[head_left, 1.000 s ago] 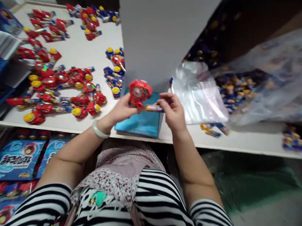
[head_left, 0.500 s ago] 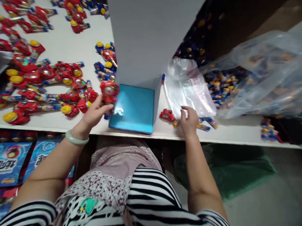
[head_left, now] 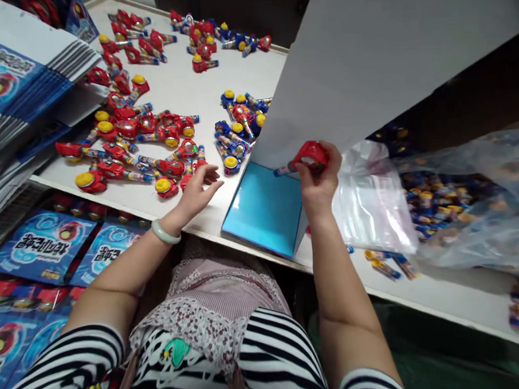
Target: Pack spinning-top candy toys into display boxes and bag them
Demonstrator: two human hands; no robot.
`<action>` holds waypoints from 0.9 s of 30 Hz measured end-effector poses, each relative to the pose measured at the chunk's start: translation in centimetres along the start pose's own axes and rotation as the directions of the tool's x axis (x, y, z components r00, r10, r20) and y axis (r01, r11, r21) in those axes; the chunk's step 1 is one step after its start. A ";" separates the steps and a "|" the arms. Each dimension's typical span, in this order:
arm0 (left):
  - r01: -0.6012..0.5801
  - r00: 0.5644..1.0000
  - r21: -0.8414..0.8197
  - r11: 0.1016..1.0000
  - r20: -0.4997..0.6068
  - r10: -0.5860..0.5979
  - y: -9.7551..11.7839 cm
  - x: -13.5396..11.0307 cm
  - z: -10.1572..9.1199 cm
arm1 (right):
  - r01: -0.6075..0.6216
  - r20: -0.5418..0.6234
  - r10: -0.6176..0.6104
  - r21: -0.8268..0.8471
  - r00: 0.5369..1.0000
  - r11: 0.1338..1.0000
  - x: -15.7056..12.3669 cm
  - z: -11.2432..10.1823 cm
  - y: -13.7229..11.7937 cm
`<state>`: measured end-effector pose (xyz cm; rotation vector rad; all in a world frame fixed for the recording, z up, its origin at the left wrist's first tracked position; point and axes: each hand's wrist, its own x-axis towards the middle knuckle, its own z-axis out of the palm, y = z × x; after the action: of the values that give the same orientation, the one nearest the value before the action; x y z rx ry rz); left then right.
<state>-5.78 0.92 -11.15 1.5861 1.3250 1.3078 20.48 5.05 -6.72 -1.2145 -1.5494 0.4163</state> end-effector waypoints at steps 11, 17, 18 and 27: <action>-0.201 0.979 0.531 0.823 0.129 0.156 -5.6 1.8 -6.8 | 0.068 0.280 -0.065 0.000 0.958 0.998 1.6 4.7 4.9; -0.300 0.923 0.606 0.736 0.379 0.064 -7.4 0.2 -7.5 | 0.104 0.200 -0.093 -0.048 0.975 0.993 2.1 4.1 5.5; -0.307 0.920 0.616 0.725 0.388 0.060 -7.4 0.0 -7.3 | 0.113 0.220 -0.099 -0.054 0.971 0.992 2.1 4.1 5.4; -0.316 0.931 0.599 0.736 0.347 0.117 -7.5 0.2 -7.6 | 0.238 0.248 -0.215 -0.066 0.945 0.969 1.7 5.1 5.8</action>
<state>-15.14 2.28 -16.01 2.3716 1.5226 0.7003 18.97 10.55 -12.16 -1.0701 -1.9135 0.3491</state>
